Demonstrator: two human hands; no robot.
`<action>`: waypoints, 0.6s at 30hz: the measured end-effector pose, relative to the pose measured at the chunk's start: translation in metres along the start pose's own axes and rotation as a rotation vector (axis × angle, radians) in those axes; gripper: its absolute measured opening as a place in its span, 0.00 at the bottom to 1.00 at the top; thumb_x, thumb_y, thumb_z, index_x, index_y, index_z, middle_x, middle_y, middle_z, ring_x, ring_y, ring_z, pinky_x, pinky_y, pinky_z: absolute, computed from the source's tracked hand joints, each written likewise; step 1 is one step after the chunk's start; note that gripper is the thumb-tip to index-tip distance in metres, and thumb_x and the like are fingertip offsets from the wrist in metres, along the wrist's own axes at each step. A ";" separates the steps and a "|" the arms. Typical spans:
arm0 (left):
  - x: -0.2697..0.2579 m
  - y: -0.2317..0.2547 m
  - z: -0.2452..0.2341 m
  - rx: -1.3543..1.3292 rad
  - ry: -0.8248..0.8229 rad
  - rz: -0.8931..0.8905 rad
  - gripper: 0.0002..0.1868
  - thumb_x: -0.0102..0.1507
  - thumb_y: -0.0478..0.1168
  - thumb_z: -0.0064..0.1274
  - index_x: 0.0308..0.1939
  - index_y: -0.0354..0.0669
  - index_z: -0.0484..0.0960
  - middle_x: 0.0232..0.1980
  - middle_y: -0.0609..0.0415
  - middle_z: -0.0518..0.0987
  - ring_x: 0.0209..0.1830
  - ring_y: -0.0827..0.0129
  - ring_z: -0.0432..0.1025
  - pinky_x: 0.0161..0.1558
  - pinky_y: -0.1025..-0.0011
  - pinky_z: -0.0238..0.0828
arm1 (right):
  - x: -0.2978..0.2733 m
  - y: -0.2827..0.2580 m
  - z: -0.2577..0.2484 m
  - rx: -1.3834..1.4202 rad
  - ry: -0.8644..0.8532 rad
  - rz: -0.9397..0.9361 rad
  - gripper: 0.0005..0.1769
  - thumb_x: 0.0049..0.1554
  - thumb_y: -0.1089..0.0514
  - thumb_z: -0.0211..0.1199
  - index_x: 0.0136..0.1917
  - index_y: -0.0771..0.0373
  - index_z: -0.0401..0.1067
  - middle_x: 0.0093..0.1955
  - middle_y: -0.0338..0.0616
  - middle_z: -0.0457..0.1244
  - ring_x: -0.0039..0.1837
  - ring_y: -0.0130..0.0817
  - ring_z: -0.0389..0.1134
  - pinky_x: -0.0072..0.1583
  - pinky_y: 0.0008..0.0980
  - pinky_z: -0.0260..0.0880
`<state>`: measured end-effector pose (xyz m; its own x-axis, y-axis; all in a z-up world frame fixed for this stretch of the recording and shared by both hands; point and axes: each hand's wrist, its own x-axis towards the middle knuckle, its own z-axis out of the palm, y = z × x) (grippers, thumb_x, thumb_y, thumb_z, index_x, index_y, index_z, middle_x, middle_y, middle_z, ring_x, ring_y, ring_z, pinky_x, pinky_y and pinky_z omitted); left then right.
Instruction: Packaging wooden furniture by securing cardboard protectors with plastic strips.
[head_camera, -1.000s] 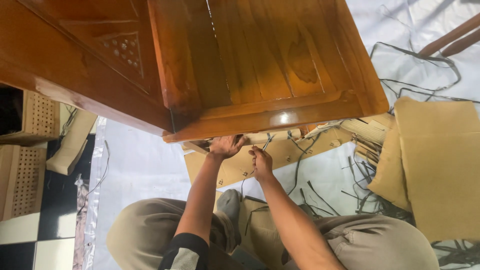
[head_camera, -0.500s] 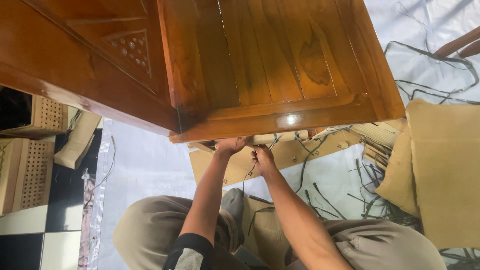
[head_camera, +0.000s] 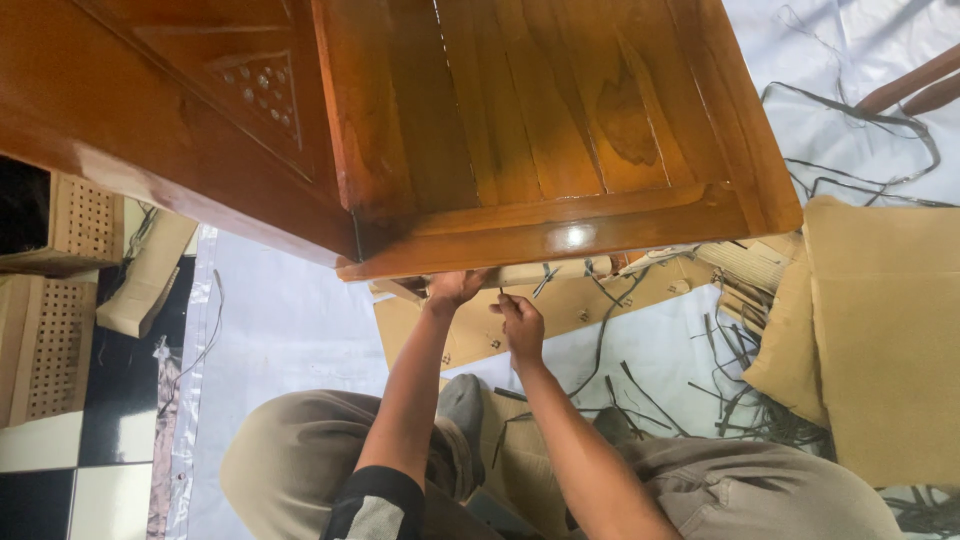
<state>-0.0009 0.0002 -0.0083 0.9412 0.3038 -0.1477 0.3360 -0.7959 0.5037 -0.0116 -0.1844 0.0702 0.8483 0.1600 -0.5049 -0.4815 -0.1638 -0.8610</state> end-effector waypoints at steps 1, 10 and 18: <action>-0.002 0.002 -0.001 -0.003 -0.002 -0.001 0.30 0.67 0.66 0.41 0.64 0.56 0.79 0.64 0.53 0.80 0.68 0.54 0.70 0.75 0.49 0.56 | -0.001 0.011 -0.002 -0.003 0.001 0.001 0.13 0.60 0.51 0.63 0.53 0.61 0.77 0.44 0.46 0.73 0.35 0.22 0.59 0.38 0.20 0.57; -0.007 0.024 -0.034 -0.007 -0.126 -0.105 0.32 0.69 0.62 0.36 0.63 0.46 0.80 0.62 0.43 0.80 0.68 0.47 0.70 0.72 0.42 0.57 | -0.016 -0.007 -0.005 -0.265 0.102 -0.236 0.15 0.63 0.47 0.60 0.43 0.59 0.76 0.35 0.44 0.68 0.42 0.32 0.66 0.48 0.33 0.68; -0.014 0.032 -0.051 -0.136 -0.249 -0.177 0.38 0.66 0.74 0.30 0.66 0.59 0.78 0.71 0.54 0.74 0.75 0.55 0.63 0.78 0.50 0.48 | 0.070 -0.029 0.003 -0.202 0.125 -0.153 0.15 0.55 0.41 0.67 0.41 0.52 0.80 0.32 0.34 0.65 0.38 0.27 0.64 0.44 0.35 0.68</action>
<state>-0.0050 -0.0021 0.0533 0.8542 0.2806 -0.4377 0.5028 -0.6602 0.5580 0.0608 -0.1653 0.0602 0.9344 0.0781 -0.3476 -0.3028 -0.3399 -0.8904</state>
